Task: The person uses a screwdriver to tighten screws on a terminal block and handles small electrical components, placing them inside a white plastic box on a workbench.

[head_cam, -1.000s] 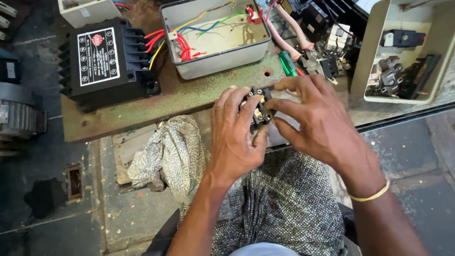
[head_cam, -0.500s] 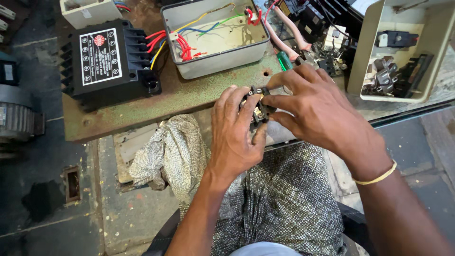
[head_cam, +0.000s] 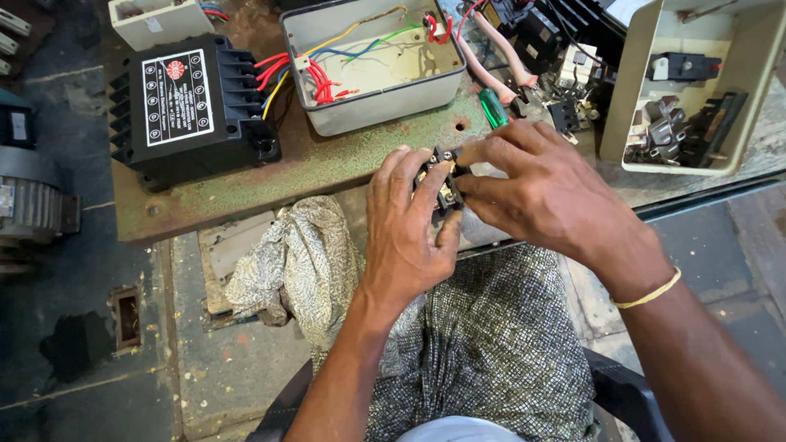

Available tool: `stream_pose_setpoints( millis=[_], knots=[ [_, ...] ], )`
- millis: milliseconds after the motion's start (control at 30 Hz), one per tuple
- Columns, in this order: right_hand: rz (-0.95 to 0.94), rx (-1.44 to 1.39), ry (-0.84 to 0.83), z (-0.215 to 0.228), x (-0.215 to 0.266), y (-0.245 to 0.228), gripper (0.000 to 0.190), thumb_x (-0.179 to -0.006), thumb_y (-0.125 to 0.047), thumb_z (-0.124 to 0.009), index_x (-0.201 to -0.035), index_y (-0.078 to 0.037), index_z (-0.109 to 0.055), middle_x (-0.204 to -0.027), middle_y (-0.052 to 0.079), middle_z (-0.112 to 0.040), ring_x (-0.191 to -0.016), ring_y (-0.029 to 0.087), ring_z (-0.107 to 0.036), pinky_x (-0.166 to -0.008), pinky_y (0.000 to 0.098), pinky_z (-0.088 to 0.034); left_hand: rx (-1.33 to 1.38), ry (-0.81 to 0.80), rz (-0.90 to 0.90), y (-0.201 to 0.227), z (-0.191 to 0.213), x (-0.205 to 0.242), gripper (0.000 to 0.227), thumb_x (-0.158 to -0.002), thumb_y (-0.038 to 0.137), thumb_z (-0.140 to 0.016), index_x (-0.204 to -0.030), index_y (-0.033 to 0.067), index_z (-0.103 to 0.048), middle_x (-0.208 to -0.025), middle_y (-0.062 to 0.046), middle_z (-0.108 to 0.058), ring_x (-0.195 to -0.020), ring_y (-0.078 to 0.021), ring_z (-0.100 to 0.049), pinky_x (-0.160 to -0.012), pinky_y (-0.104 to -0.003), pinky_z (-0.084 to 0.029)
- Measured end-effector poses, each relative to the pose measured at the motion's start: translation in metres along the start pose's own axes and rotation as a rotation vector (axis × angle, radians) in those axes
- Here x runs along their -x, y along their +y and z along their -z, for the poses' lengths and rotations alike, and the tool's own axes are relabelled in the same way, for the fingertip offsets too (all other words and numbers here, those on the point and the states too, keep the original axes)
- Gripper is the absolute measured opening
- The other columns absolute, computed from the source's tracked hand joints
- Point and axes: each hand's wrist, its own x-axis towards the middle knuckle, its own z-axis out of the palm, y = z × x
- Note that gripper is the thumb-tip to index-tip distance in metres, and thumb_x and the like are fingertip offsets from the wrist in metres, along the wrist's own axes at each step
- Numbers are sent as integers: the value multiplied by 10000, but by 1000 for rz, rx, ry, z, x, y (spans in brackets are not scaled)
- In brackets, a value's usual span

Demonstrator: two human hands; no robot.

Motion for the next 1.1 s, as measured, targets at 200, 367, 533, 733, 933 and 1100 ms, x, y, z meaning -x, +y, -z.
stream_pose_setpoints(
  millis=[200,367,533,733,933,1100],
  knots=[
    [71,-25,64,-11,7,6,221,-783,-148,-812,-993,-90,-774,-1135,60,-673,-1093,266,-630,-917,415,-538,2,14,-9,-1,-1,1,581,-805,140,-760,-1344,21,-578,-1457,-181,-473,-1448,-410,-387,-1235,-537,-291],
    [80,-48,130,-23,15,8,278,-819,-114,-808,-1085,-42,-770,-1156,76,-687,-1004,234,-677,-833,375,-576,-25,18,-13,0,-2,1,565,-820,141,-745,-1351,32,-585,-1464,-183,-478,-1451,-407,-383,-1233,-542,-291],
    [-47,-25,283,-35,28,-1,248,-902,-114,-803,-1117,-4,-749,-1120,108,-707,-960,250,-714,-771,348,-589,-61,12,-3,1,-3,1,545,-837,159,-748,-1344,40,-588,-1443,-172,-487,-1440,-391,-392,-1216,-543,-294],
    [-812,-319,422,-49,41,-46,117,-970,-51,-725,-1077,-18,-761,-853,87,-681,-694,147,-618,-601,289,-487,-119,-16,-15,6,0,-4,567,-821,251,-760,-1332,71,-591,-1405,-186,-481,-1398,-403,-399,-1160,-577,-296],
    [-1004,-749,401,-62,33,-79,253,-1009,-97,-617,-1225,-7,-715,-950,57,-690,-759,93,-601,-654,256,-512,-194,-92,-67,7,9,-17,546,-773,277,-761,-1279,114,-635,-1342,-193,-485,-1311,-421,-422,-1091,-607,-312],
    [-1185,-1020,440,-68,28,-82,301,-1008,-148,-576,-1263,-19,-672,-1059,41,-730,-841,82,-674,-683,243,-581,-227,-149,-65,8,10,-22,498,-796,276,-746,-1257,114,-648,-1343,-191,-486,-1295,-432,-416,-1075,-614,-320]
  ],
)
